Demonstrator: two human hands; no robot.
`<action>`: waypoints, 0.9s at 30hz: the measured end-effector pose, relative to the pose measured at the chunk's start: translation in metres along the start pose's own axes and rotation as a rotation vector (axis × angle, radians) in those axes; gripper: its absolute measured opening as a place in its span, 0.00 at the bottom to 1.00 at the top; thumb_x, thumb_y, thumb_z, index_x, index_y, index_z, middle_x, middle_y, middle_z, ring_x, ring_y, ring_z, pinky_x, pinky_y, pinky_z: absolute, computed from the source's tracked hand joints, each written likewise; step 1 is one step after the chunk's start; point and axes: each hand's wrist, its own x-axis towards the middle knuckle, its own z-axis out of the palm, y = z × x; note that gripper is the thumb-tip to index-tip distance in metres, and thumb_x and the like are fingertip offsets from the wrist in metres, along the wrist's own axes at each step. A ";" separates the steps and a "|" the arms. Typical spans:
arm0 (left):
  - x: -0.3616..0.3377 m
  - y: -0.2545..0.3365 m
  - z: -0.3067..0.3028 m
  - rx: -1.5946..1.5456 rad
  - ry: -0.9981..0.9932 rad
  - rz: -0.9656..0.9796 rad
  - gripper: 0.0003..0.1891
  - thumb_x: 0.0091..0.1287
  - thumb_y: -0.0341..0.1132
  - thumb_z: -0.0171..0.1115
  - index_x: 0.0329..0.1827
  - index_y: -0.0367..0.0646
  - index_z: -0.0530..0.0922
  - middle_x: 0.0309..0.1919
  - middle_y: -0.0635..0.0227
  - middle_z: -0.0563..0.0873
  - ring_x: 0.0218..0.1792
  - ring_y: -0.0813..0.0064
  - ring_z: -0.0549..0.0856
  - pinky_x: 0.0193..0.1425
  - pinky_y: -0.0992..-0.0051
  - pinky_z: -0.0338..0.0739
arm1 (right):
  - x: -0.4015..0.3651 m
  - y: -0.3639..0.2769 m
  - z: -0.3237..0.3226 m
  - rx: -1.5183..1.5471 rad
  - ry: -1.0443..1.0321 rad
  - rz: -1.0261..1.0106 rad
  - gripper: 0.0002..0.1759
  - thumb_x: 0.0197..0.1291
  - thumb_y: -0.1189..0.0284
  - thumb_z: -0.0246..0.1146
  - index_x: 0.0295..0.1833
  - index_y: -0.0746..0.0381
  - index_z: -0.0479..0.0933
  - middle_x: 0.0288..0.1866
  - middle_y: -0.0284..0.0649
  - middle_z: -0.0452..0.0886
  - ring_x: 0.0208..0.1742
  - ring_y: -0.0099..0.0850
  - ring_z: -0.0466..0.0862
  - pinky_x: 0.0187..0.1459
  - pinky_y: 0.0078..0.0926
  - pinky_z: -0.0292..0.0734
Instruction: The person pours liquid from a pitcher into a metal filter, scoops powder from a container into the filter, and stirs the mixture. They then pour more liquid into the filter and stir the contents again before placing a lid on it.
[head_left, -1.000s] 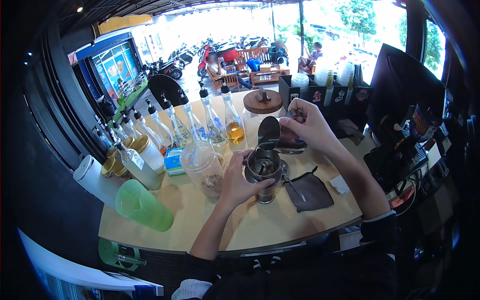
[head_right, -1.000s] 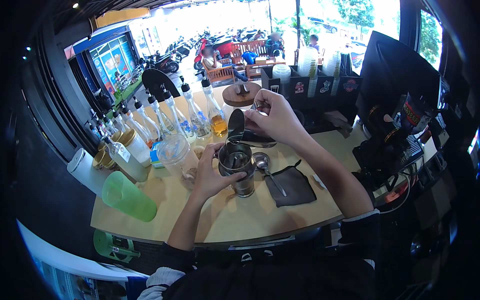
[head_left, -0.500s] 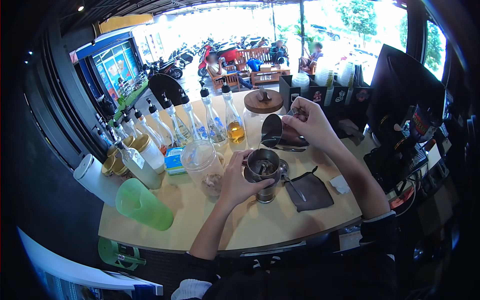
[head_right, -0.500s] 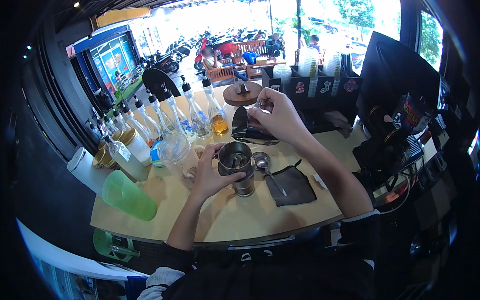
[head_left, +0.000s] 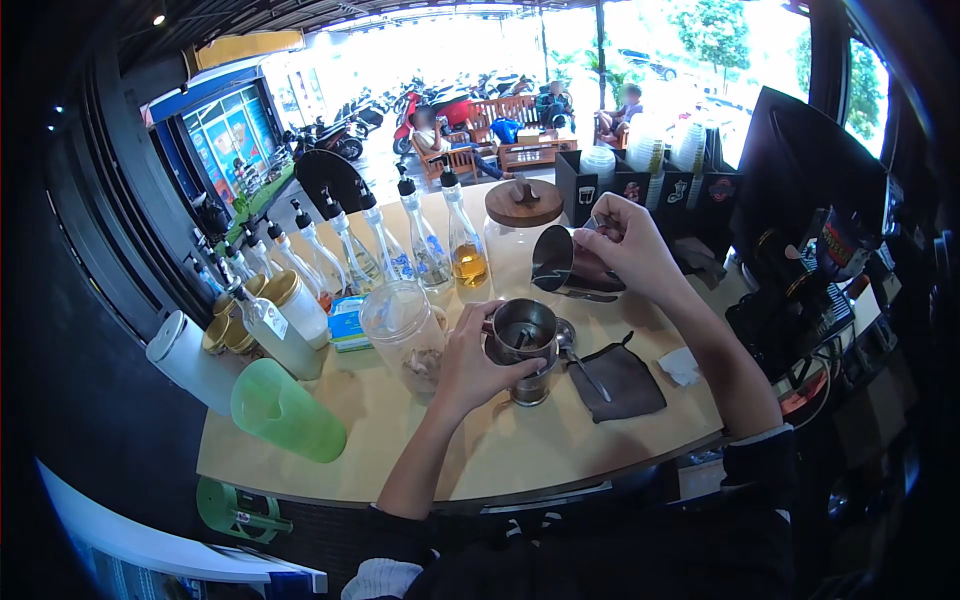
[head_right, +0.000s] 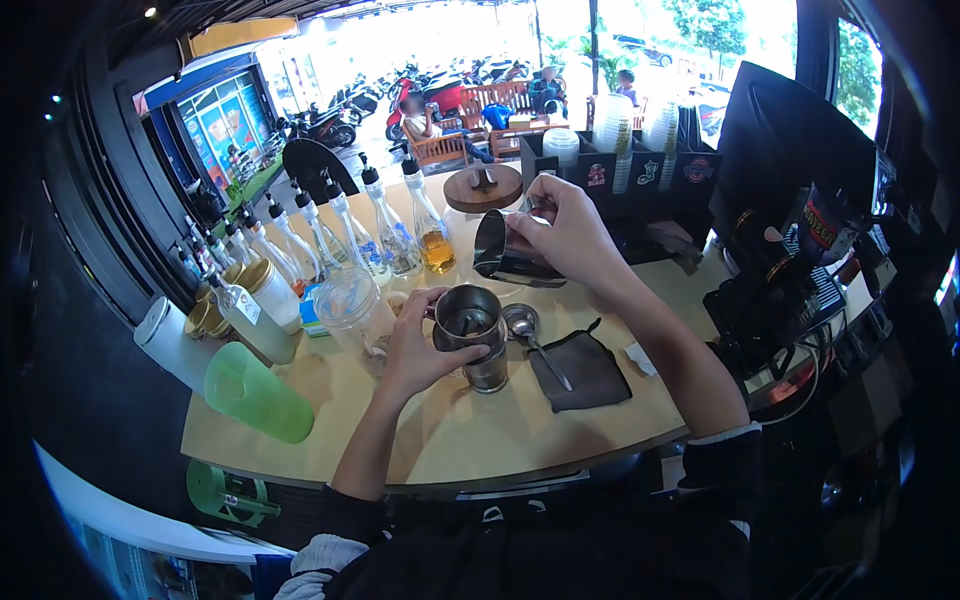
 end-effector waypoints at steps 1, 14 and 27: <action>0.000 0.000 0.000 0.018 -0.008 -0.013 0.44 0.36 0.49 0.82 0.58 0.39 0.73 0.49 0.62 0.79 0.48 0.63 0.83 0.53 0.65 0.78 | 0.000 0.001 0.000 -0.007 -0.001 -0.007 0.11 0.60 0.79 0.63 0.32 0.66 0.65 0.30 0.31 0.73 0.33 0.13 0.77 0.31 0.12 0.80; 0.001 0.004 0.000 0.033 0.068 0.094 0.40 0.37 0.40 0.81 0.56 0.40 0.72 0.50 0.62 0.77 0.52 0.63 0.80 0.58 0.65 0.75 | -0.003 0.002 -0.001 0.044 -0.014 -0.020 0.10 0.60 0.78 0.64 0.34 0.66 0.68 0.29 0.31 0.74 0.32 0.13 0.76 0.30 0.12 0.76; -0.002 0.008 0.001 0.093 0.049 0.116 0.40 0.40 0.44 0.79 0.59 0.46 0.70 0.51 0.64 0.75 0.55 0.62 0.77 0.62 0.60 0.65 | -0.011 -0.005 0.002 0.143 -0.007 -0.007 0.13 0.58 0.76 0.66 0.30 0.61 0.66 0.23 0.22 0.62 0.25 0.10 0.57 0.25 0.14 0.53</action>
